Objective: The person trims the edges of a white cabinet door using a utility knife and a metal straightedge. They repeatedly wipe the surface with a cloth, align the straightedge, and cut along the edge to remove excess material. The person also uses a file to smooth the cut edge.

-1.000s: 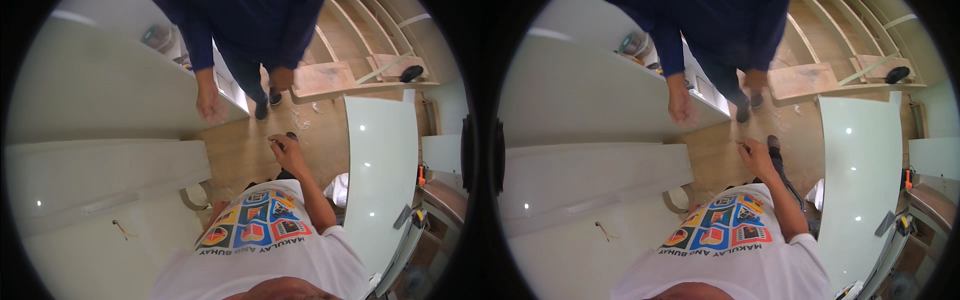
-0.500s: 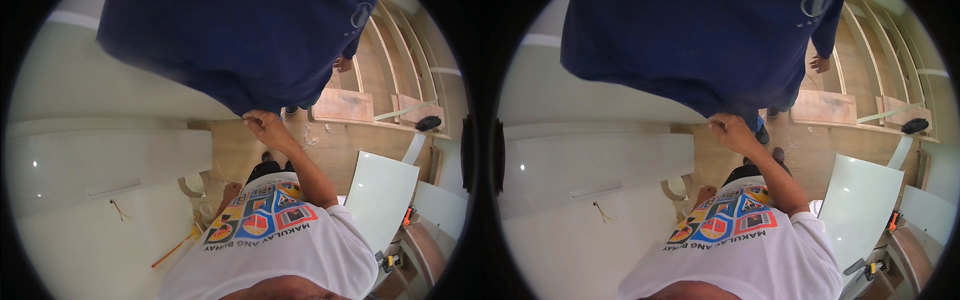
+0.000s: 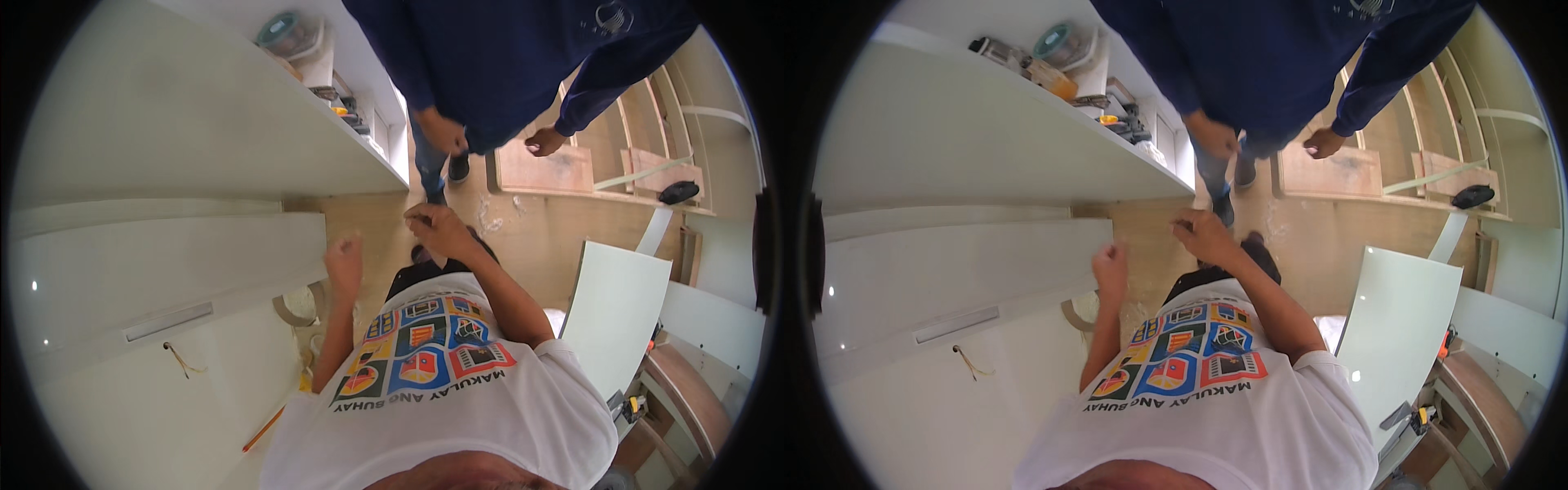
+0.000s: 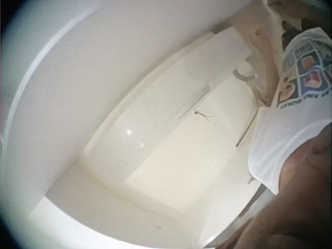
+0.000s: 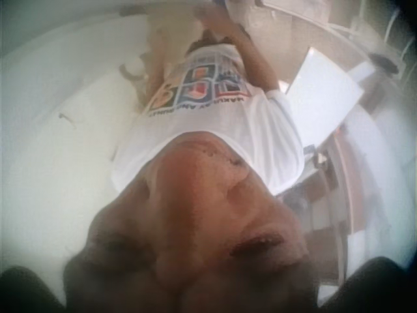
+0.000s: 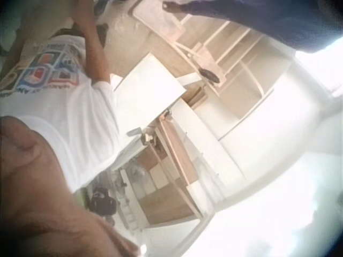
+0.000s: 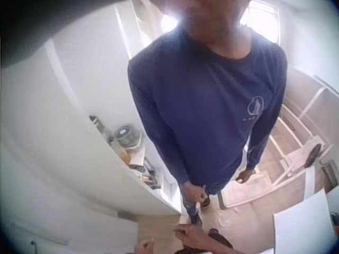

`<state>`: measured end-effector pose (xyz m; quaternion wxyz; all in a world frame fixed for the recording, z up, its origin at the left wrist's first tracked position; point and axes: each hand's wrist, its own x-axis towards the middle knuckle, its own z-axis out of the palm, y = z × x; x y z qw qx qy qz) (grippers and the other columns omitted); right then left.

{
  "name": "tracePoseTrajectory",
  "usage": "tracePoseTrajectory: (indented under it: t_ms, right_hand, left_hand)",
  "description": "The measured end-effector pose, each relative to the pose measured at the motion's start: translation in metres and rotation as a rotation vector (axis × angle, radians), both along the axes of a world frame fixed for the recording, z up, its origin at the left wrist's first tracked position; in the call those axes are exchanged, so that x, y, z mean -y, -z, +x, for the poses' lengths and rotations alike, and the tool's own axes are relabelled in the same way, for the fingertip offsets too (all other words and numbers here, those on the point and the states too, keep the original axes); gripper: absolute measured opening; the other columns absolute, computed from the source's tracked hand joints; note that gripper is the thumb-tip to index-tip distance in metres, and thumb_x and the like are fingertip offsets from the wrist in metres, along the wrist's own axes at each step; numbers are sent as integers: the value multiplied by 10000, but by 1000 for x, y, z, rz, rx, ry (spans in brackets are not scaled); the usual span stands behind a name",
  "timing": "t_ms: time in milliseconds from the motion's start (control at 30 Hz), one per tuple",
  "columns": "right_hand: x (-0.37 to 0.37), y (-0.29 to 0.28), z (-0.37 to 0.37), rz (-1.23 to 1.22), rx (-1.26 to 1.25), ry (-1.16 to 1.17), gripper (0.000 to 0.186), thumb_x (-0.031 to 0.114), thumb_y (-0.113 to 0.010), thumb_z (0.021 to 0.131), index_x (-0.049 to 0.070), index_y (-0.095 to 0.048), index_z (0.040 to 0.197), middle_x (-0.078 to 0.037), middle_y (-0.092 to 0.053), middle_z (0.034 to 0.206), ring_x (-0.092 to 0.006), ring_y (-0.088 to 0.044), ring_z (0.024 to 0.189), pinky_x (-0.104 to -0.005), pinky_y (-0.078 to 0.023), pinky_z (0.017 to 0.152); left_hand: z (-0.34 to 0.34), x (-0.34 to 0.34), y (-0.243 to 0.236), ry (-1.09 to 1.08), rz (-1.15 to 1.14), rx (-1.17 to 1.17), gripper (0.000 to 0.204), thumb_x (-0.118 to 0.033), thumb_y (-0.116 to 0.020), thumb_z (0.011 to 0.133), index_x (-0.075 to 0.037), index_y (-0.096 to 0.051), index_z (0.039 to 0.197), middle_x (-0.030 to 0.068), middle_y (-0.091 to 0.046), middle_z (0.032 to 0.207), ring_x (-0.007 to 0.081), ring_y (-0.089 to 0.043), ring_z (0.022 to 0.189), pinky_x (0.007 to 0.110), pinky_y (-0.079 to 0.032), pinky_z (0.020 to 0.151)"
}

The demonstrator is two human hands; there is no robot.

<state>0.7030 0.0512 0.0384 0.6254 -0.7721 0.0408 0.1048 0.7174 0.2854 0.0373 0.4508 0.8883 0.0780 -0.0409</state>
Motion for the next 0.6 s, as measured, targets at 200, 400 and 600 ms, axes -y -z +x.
tracePoseTrajectory:
  t_ms: [200, 400, 600]
  right_hand:
    - [7, 29, 27, 134, -28, 141, 221, 158, -615, 913, -33, -679, 1002, -163, -691, 791, -219, -654, 680, -344, -509, 670]
    - [-2, -23, 166, 92, 358, 72, 229, 211, -610, 947, 13, -696, 1026, -135, -683, 780, -249, -662, 683, -345, -500, 647]
    - [-5, -87, 247, -197, 508, -123, 204, 190, -677, 851, 27, -680, 973, -181, -689, 888, -358, -662, 845, -421, -513, 735]
  left_hand:
    - [102, 49, -155, -103, -101, 610, 436, -108, -649, 950, 57, -498, 1324, 162, -543, 1357, 257, -505, 1282, 385, -405, 1079]
    - [180, 101, -231, -168, 166, 1153, 852, -140, -723, 886, 38, -143, 1483, 254, -319, 1442, 331, -410, 1331, 405, -445, 1057]
    - [214, 107, -211, -250, 349, 1296, 949, 7, -599, 836, -38, 46, 1530, 261, -251, 1442, 352, -431, 1284, 444, -466, 1045]
